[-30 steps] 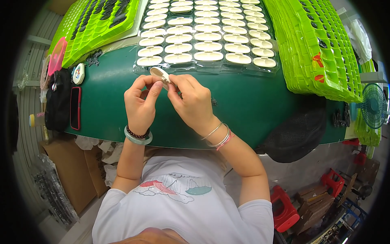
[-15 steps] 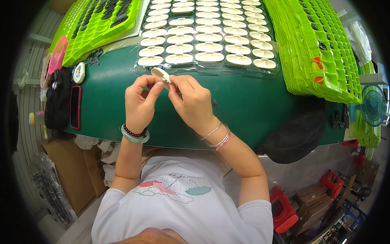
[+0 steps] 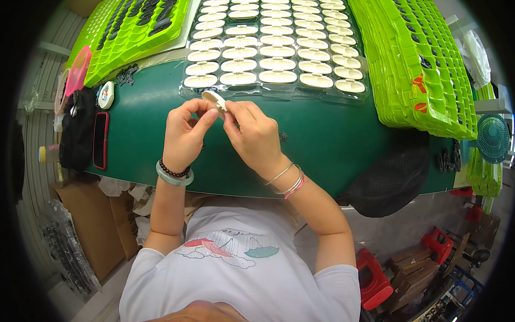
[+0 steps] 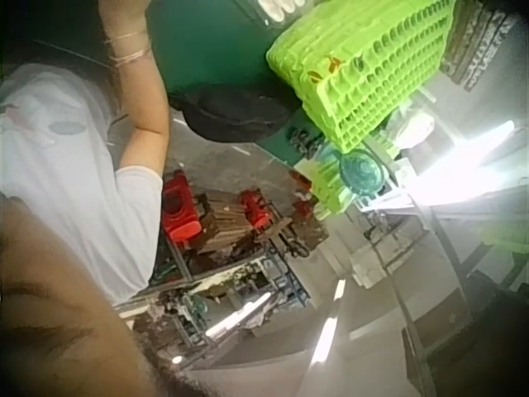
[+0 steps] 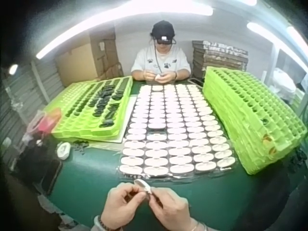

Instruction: The person assembles small metal pins into oval plastic components by hand at a manufacturing workbench.

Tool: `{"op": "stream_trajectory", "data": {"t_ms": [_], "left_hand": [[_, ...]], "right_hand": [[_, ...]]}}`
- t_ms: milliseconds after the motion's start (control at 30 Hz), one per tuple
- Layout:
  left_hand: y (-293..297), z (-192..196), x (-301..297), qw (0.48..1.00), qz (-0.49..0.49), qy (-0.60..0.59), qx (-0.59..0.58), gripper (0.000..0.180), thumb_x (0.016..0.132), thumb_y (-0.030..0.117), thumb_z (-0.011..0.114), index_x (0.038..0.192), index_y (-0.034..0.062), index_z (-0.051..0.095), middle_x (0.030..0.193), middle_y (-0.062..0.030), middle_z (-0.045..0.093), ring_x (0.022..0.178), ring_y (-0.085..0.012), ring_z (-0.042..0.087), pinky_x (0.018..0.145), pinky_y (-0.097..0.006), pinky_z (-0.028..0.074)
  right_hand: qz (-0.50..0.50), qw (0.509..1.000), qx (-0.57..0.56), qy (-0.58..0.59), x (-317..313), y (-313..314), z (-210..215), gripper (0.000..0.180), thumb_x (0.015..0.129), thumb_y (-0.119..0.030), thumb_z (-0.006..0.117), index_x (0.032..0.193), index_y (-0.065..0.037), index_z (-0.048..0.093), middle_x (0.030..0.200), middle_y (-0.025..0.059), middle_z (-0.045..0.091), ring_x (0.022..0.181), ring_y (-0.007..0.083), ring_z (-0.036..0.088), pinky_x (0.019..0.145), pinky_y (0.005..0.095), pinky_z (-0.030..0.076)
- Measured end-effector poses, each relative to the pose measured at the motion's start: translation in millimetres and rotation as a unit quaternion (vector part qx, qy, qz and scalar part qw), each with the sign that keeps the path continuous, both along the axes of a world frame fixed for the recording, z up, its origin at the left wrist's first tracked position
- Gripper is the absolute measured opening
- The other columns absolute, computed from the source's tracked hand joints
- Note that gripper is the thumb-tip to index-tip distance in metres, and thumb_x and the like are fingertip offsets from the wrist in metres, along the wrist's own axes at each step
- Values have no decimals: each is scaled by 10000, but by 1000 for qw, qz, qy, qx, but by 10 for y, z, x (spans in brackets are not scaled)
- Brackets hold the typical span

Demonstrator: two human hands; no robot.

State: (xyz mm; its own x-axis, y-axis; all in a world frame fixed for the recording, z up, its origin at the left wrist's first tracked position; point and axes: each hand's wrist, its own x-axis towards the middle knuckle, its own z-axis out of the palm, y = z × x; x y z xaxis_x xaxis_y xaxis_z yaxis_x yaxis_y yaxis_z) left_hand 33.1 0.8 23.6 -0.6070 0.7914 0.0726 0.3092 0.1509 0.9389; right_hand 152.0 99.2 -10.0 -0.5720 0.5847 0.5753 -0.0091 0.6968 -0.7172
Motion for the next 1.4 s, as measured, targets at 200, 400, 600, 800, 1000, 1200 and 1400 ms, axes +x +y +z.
{"op": "stream_trajectory", "data": {"t_ms": [200,400,600,800,1000,1200,1400], "left_hand": [[5,10,-29,998,-39,-47,-4,136,915,98,639,893,-35,653,803,28,606,662,-22,464,546,-190,377],[20,8,-77,993,-56,-105,6,170,899,111,641,868,-55,651,730,-8,608,688,-71,508,617,-236,437],[35,34,-157,982,-89,-165,-33,177,914,161,646,901,-14,658,785,22,618,703,-38,497,617,-209,398],[49,15,-197,970,-116,-209,-37,175,923,203,658,939,29,668,806,59,620,678,-10,483,576,-191,360],[59,-7,-178,970,-113,-210,-40,175,924,206,656,933,32,666,802,61,616,675,-9,475,575,-189,356],[69,-55,-134,974,-108,-201,-6,171,931,199,649,928,29,654,788,65,591,670,-11,460,575,-190,359],[53,-82,-123,975,-87,-202,-17,161,936,186,644,938,25,650,802,59,593,672,-16,465,582,-184,369]], "right_hand": [[-9,999,32,-7,2,-4,-17,207,804,-16,698,1007,-3,658,892,111,668,647,241,660,546,311,546],[-18,996,79,-25,13,-1,5,230,782,40,709,1008,22,669,894,130,679,658,206,677,551,281,565],[-25,991,127,-31,15,30,-49,229,796,-13,691,1021,13,657,932,114,662,625,240,662,532,310,543],[-31,989,133,-52,26,2,-6,232,775,41,706,1004,28,668,890,124,677,677,244,674,550,300,551],[-41,988,130,-65,33,-16,-4,227,784,30,702,1008,27,666,886,123,675,674,242,673,548,302,550],[-45,988,129,-77,38,3,-1,220,788,22,702,1006,24,665,874,119,673,658,238,667,537,300,545],[-39,988,125,-76,42,12,-1,217,790,17,707,1002,25,664,869,117,672,645,234,662,524,296,538]]}}
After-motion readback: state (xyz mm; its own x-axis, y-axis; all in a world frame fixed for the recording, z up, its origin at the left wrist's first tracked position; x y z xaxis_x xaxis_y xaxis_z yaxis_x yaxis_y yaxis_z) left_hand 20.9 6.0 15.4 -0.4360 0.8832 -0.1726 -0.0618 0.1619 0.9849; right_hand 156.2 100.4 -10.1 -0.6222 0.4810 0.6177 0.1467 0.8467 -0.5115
